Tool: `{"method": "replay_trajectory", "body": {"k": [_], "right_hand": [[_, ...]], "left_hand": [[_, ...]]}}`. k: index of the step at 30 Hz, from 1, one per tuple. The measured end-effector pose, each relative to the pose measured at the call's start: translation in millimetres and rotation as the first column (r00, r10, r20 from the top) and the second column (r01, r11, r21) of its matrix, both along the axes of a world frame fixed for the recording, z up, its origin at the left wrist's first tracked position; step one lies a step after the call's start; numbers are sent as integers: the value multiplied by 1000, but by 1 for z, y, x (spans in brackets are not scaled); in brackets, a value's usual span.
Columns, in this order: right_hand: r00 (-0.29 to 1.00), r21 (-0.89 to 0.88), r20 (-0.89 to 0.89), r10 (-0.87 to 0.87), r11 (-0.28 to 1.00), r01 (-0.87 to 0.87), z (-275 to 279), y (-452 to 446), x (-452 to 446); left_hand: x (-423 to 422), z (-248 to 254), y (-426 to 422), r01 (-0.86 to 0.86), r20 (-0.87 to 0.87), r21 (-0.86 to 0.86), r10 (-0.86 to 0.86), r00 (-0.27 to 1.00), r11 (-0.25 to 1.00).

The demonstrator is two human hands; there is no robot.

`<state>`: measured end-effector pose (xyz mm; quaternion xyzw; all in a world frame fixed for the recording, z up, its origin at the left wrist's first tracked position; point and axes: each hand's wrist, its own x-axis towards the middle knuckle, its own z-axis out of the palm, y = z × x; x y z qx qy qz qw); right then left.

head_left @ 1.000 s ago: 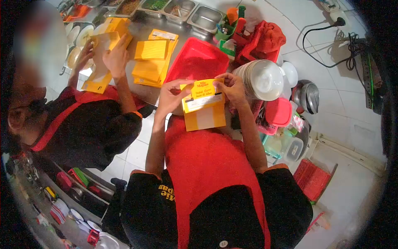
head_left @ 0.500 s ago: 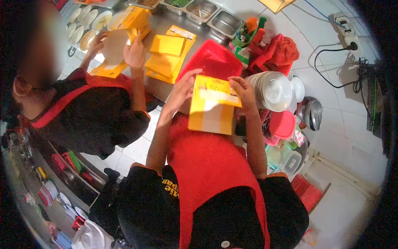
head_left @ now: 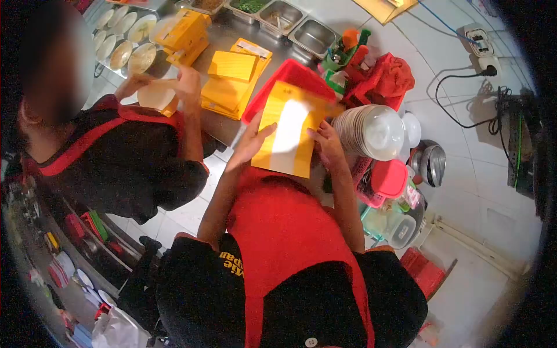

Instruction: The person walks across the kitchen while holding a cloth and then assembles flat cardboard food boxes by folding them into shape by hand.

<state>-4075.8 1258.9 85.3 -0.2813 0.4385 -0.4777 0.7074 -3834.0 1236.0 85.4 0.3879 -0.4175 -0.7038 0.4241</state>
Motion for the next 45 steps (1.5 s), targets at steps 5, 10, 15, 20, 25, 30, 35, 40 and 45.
{"method": "replay_trajectory", "body": {"k": [5, 10, 15, 20, 25, 30, 35, 40, 45], "right_hand": [[988, -112, -132, -74, 992, 60, -11, 1, -5], [999, -151, 29, -28, 988, 32, -25, -9, -8], [997, -346, 55, 53, 938, -30, -31, -19, -10], [974, -308, -3, 225, 927, -215, -12, -10, -19], [931, -53, 13, 364, 930, -363, 58, -14, -4], [901, -152, -318, 296, 922, -356, 60, -10, -5], [897, -57, -378, 231, 961, -272, 13, -22, -19], [869, -98, -430, 243, 945, -313, -11, -27, -28], [976, -193, -18, 216, 957, -215, 40, -6, -3]], "left_hand": [[-5, -63, -1, -14, -372, 91, 47, 927, 996], [-3, -24, -3, -61, 44, -301, 78, 996, 952], [6, -11, -7, 17, -137, -292, -59, 989, 956], [11, -18, -2, 0, -175, -115, -20, 984, 993], [21, -15, 3, 41, -104, -209, -64, 993, 977], [25, 19, 1, 126, -172, -183, -158, 972, 975], [15, 10, -3, 170, -77, -122, -180, 981, 978], [11, 6, -1, 31, 167, -339, 27, 986, 940], [13, 8, 1, -98, -44, -10, 97, 994, 995]]}}
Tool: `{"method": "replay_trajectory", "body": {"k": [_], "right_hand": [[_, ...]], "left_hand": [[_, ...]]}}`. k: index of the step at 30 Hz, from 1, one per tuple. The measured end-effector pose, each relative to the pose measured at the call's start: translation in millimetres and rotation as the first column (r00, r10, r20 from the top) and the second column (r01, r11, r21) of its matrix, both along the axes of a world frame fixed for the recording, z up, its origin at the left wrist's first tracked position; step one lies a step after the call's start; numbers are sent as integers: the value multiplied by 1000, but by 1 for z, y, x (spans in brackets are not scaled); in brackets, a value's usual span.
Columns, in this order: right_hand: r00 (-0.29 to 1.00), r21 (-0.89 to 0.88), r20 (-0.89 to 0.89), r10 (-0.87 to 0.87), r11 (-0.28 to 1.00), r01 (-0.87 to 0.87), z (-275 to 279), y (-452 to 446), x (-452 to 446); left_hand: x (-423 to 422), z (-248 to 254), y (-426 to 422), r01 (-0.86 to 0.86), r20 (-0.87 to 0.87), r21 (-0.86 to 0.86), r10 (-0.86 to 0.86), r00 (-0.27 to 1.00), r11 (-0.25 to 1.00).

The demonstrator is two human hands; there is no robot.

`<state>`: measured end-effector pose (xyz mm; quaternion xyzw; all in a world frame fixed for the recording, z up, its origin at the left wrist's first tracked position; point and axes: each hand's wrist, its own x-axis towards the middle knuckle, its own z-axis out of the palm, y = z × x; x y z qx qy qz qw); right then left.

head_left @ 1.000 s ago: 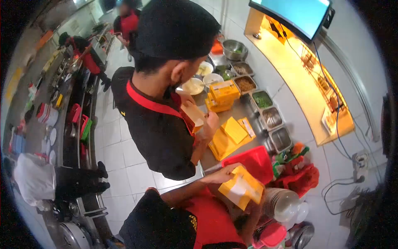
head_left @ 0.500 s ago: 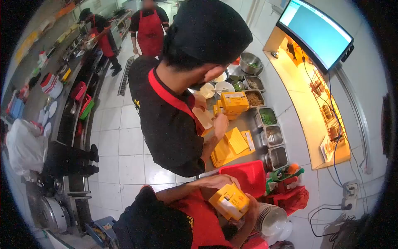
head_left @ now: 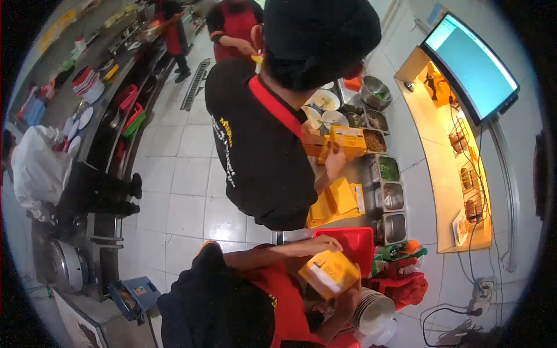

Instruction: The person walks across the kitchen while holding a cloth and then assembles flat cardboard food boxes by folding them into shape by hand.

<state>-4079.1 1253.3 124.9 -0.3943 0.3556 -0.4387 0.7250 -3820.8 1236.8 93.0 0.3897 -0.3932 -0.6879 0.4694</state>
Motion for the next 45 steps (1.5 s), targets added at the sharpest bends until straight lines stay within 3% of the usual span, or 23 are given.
{"method": "replay_trajectory", "body": {"k": [2, 4, 5, 6, 8, 9, 10, 12, 17, 19, 22, 26, 28, 29, 30, 32, 37, 39, 40, 42, 43, 44, 45], "right_hand": [[983, 2, 182, -1, 1000, 1, 10, 6, 1], [925, -117, -374, 62, 987, -114, -11, 1, -23], [905, -54, -424, 12, 998, -38, -18, -2, -18], [906, -49, -423, 25, 998, -50, -21, -2, -17], [966, 36, -254, -49, 998, 60, -26, -4, -11], [918, 11, -384, -95, 994, 107, -33, -7, -18], [922, 12, -378, -78, 996, 89, -43, -5, -23], [991, -102, -128, 46, 993, -59, -56, -5, -25], [915, 97, -239, 325, 946, -310, -14, -11, 18], [944, 95, -291, 157, 986, -134, -50, -22, 9], [977, -21, -184, 108, 993, -113, -75, -33, -1], [969, 23, -228, 93, 996, -90, -64, -32, -17], [959, 19, -279, 57, 998, -54, -64, -30, -16], [951, 8, -308, 33, 999, -32, -65, -29, -16], [942, -11, -337, 4, 1000, -8, -66, -28, -16], [920, -49, -388, -62, 998, 46, -67, -26, -17], [852, -158, -478, -212, 975, 154, -69, -16, -25], [825, -204, -502, -260, 962, 179, -69, -8, -25], [827, -213, -498, -261, 961, 175, -67, -9, -24], [857, -170, -448, -255, 965, 198, -56, -3, -9], [867, -198, -453, -207, 972, 129, -71, -6, -14], [885, -143, -433, -173, 982, 122, -44, -3, 4], [888, -204, -424, -180, 974, 101, -29, -1, 25]], "left_hand": [[2, 15, 1, 4, -101, 141, 11, 995, 990], [7, 21, 5, 143, -544, 129, -50, 837, 981], [8, 19, 1, 241, -737, 35, -138, 661, 970], [10, 16, 6, 229, -737, 40, -126, 664, 973], [15, 22, 17, 213, -398, 47, -177, 900, 976], [20, 20, 19, 243, -237, 0, -236, 942, 970], [24, 10, 22, 226, -231, 2, -219, 948, 974], [33, 4, 35, 222, -132, 32, -216, 967, 974], [49, -8, 52, 158, -163, -70, -167, 972, 985], [54, -8, 56, 169, -258, -230, -228, 939, 958], [58, -3, 61, 128, -304, -267, -209, 929, 955], [56, 8, 51, 127, -313, -293, -220, 924, 948], [50, 2, 44, 137, -250, -150, -171, 953, 979], [37, -4, 40, -12, -213, -218, -36, 976, 976], [30, -18, 32, 0, -218, -220, -49, 975, 975], [23, -45, 19, 58, 27, -261, -52, 998, 964], [7, -33, 10, 60, -79, -265, -83, 993, 962], [8, -34, 7, 52, 159, -278, -8, 987, 959], [7, -33, 8, 69, 155, -273, -27, 987, 959], [-3, -17, 16, -104, 416, -207, 183, 891, 973], [-2, -15, 18, -67, 416, -239, 164, 894, 969], [-6, -12, 20, -124, 223, -253, 183, 958, 960], [-7, -25, 17, -125, 387, -355, 267, 883, 927]]}}
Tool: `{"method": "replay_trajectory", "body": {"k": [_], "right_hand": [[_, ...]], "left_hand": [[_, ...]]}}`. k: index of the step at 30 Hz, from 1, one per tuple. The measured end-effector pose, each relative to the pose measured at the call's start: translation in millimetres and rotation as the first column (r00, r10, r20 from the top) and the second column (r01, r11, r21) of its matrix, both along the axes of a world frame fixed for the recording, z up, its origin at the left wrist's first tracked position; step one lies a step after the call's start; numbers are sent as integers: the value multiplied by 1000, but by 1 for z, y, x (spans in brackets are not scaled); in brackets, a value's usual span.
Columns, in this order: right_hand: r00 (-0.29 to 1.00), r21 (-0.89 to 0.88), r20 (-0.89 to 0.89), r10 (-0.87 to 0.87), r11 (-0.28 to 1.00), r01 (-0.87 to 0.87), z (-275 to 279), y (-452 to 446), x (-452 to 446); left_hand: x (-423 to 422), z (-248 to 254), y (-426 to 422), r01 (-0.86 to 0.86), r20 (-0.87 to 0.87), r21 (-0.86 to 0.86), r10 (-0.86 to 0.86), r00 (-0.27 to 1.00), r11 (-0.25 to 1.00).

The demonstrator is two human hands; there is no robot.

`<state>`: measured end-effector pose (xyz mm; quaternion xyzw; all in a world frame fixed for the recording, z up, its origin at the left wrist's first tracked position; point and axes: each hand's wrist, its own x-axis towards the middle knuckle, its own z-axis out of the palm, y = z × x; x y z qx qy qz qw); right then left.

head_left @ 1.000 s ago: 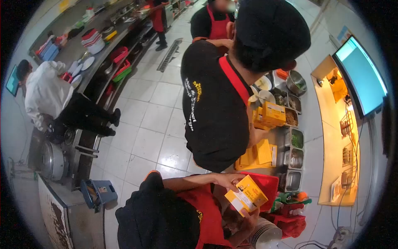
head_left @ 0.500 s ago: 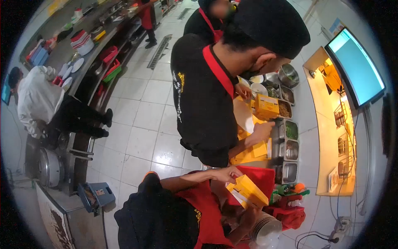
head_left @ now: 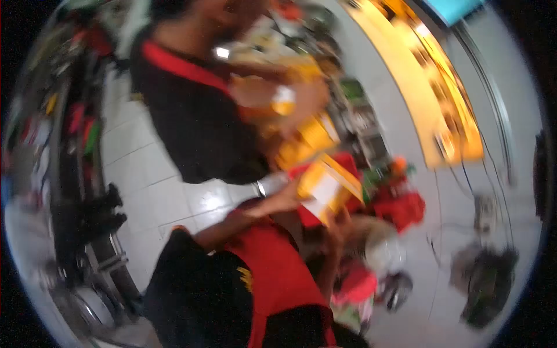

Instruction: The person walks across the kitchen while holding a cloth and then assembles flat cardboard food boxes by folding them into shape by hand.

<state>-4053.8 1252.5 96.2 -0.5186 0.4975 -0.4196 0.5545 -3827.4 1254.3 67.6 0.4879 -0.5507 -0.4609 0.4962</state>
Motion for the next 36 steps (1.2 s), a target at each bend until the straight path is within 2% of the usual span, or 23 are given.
{"method": "replay_trajectory", "body": {"k": [2, 3, 4, 5, 7, 8, 9, 11, 12, 13, 16, 17, 19, 21, 23, 24, 26, 27, 29, 31, 32, 34, 36], "right_hand": [[974, -312, -208, -88, 950, 20, 3, 0, 20], [983, -252, -76, -168, 957, 144, 36, 3, 45], [812, -278, -574, -107, 958, -70, 22, -1, 29], [780, -345, -605, -160, 935, -77, 12, -7, 29], [674, -618, -660, -332, 750, -236, -26, -1, 5], [707, -577, -643, -294, 792, -196, -44, -6, 4], [705, -574, -642, -300, 798, -183, -38, -6, 6], [879, -248, -456, -139, 968, 24, -10, -10, 20], [809, -401, -559, -183, 913, -71, -8, -10, 27], [810, -402, -557, -185, 913, -68, -6, -8, 30], [773, -429, -622, -124, 880, -204, -1, 2, 30], [773, -430, -622, -127, 880, -201, -1, 2, 29], [688, -177, -724, -41, 976, -129, 3, 6, 29], [709, -259, -696, -114, 961, -100, 4, 5, 25], [805, -5, -584, 107, 991, -135, 4, 3, 10], [807, -1, -582, 102, 992, -126, 10, 2, 6], [830, 159, -528, 182, 981, -114, 38, -2, 1], [840, 237, -496, 219, 965, -111, 45, -3, -3], [820, 296, -527, 223, 953, -69, 34, -7, -17], [870, 200, -421, 258, 962, -188, 34, -12, -22], [842, 249, -388, 375, 922, -296, 39, -16, -33], [885, 319, -266, 383, 901, -294, 62, -17, -35], [915, 385, -140, 378, 872, -301, 59, -16, -37]], "left_hand": [[-3, -12, 0, -8, -114, 13, 9, 993, 1000], [-5, -2, 2, 14, -141, 58, -5, 990, 998], [-2, 4, 2, 37, 10, 81, -38, 999, 996], [-1, 20, 4, 41, 142, 179, -67, 988, 983], [-4, 37, 5, 87, 102, 96, -97, 990, 992], [-1, 38, 2, 104, 109, 97, -115, 987, 990], [-4, 37, 2, 12, 147, -12, -10, 989, 1000], [-5, 34, -2, -77, 174, -127, 98, 980, 989], [-5, 31, -6, -128, 279, -226, 190, 941, 966], [-4, 27, -10, -165, 369, -328, 287, 884, 930], [0, 32, -9, -170, 382, -243, 255, 888, 955], [1, 35, -7, -163, 400, -179, 223, 889, 970], [-2, 25, -7, -128, 439, -114, 166, 883, 985], [0, 18, -7, -90, 478, -44, 100, 873, 995], [6, 16, -6, 38, 355, -129, 11, 935, 991], [7, 20, -6, 47, 357, -125, 1, 934, 991], [10, 36, -5, 31, 431, 190, -112, 895, 981], [11, 39, -6, 38, 432, 194, -120, 894, 980], [17, 44, -9, 116, 245, 286, -190, 951, 951], [23, 41, -9, 151, 189, 264, -204, 961, 953], [27, 35, -11, 187, 116, 283, -227, 967, 941], [29, 44, -11, 225, 44, 297, -248, 968, 928], [32, 56, -5, 195, -201, 426, -118, 972, 883]]}}
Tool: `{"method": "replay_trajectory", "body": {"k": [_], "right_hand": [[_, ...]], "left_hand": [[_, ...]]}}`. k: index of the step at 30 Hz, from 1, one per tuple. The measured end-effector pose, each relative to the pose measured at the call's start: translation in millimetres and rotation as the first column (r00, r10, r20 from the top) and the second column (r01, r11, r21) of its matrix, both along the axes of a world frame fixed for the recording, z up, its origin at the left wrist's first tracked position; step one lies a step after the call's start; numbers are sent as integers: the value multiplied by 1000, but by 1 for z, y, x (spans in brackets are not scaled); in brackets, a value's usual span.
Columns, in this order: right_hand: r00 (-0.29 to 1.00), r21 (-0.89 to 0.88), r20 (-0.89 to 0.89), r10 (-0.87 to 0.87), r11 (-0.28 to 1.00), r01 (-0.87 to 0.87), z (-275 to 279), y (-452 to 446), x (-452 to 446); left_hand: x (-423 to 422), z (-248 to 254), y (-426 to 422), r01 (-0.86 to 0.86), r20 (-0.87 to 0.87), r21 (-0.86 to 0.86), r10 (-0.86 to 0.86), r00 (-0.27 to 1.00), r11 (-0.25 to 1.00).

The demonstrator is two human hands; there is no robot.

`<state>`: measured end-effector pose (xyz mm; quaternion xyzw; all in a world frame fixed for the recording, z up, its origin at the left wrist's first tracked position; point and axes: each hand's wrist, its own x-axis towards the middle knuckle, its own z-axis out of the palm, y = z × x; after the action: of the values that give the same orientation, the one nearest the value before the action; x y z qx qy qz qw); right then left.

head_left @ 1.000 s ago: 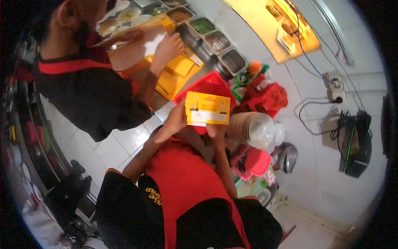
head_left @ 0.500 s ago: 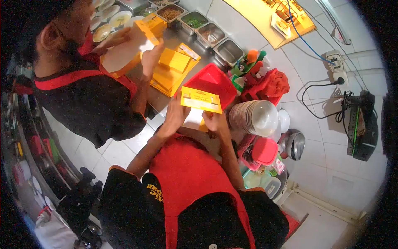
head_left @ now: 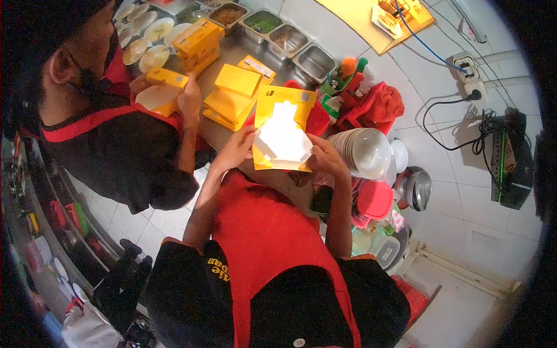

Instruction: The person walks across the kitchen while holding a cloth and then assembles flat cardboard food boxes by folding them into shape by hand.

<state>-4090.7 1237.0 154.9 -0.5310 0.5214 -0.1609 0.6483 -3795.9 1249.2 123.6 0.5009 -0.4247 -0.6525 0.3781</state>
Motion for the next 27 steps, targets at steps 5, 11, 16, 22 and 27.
{"method": "replay_trajectory", "body": {"k": [5, 11, 16, 22, 27], "right_hand": [[974, -316, -36, -223, 928, 200, -46, 9, 8], [923, -342, 107, -369, 858, 382, -53, 21, 28], [896, -110, 386, -219, 954, 280, -36, 36, 27], [941, -191, 257, -222, 942, 275, -74, 54, 37], [966, -444, -135, -221, 885, 141, -52, 43, 37]], "left_hand": [[-4, -19, 7, 67, 29, -116, -64, 998, 991], [-7, -25, 29, 257, 215, -169, -219, 952, 951], [-2, -29, 35, 26, 22, -135, -23, 999, 990], [-6, -37, 39, 4, 457, -130, 56, 888, 992], [-17, -12, 28, -13, 503, -145, 85, 860, 989]]}}
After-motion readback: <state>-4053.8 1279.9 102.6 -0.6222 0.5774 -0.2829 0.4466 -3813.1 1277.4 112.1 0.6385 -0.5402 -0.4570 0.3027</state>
